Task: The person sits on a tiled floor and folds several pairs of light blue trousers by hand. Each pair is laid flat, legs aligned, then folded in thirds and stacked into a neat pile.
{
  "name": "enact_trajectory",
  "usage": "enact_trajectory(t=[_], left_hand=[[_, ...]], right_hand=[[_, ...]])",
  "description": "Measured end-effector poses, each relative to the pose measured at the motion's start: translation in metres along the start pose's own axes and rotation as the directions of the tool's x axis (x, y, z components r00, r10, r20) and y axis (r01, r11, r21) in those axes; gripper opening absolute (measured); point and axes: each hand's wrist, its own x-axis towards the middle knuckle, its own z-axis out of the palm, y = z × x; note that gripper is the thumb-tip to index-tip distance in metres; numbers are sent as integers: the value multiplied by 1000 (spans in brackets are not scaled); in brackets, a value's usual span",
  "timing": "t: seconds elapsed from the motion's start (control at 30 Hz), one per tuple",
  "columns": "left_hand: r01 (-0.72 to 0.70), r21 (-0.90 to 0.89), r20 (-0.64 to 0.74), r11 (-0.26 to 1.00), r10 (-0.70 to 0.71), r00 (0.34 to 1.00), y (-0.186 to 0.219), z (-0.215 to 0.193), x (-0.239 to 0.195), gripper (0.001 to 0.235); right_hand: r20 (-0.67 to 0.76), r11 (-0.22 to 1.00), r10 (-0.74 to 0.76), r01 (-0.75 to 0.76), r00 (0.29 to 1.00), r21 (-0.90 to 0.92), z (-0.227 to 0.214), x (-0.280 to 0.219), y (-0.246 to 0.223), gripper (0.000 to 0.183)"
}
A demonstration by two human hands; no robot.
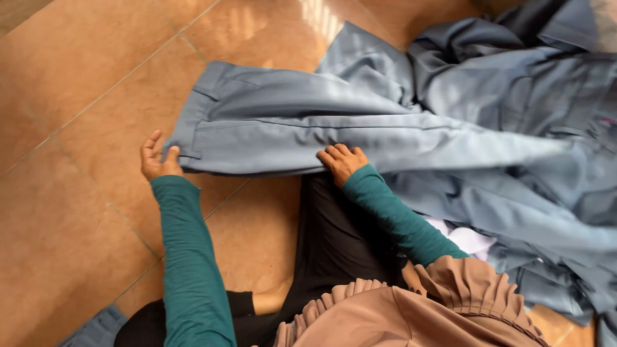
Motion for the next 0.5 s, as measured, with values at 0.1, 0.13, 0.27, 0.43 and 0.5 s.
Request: enact_trajectory(t=[0.1, 0.13, 0.27, 0.43, 0.5], left_hand=[[193, 72, -195, 978, -176, 965, -4, -74, 4, 56], [241, 97, -261, 966, -209, 942, -12, -98, 2, 55], [337, 27, -413, 941, -296, 861, -41, -180, -19, 52], [609, 78, -608, 789, -447, 657, 12, -219, -76, 37], [680, 91, -702, 727, -437, 562, 9, -237, -99, 35]], right_hand=[[35, 997, 34, -36, 999, 69, 40, 30, -15, 26], [54, 997, 25, -28, 998, 66, 60, 41, -20, 19], [235, 994, -46, 22, 971, 105, 112, 77, -72, 14], [379, 982, -155, 100, 912, 161, 162, 90, -168, 20], [385, 975, -202, 148, 901, 165, 159, 89, -197, 20]])
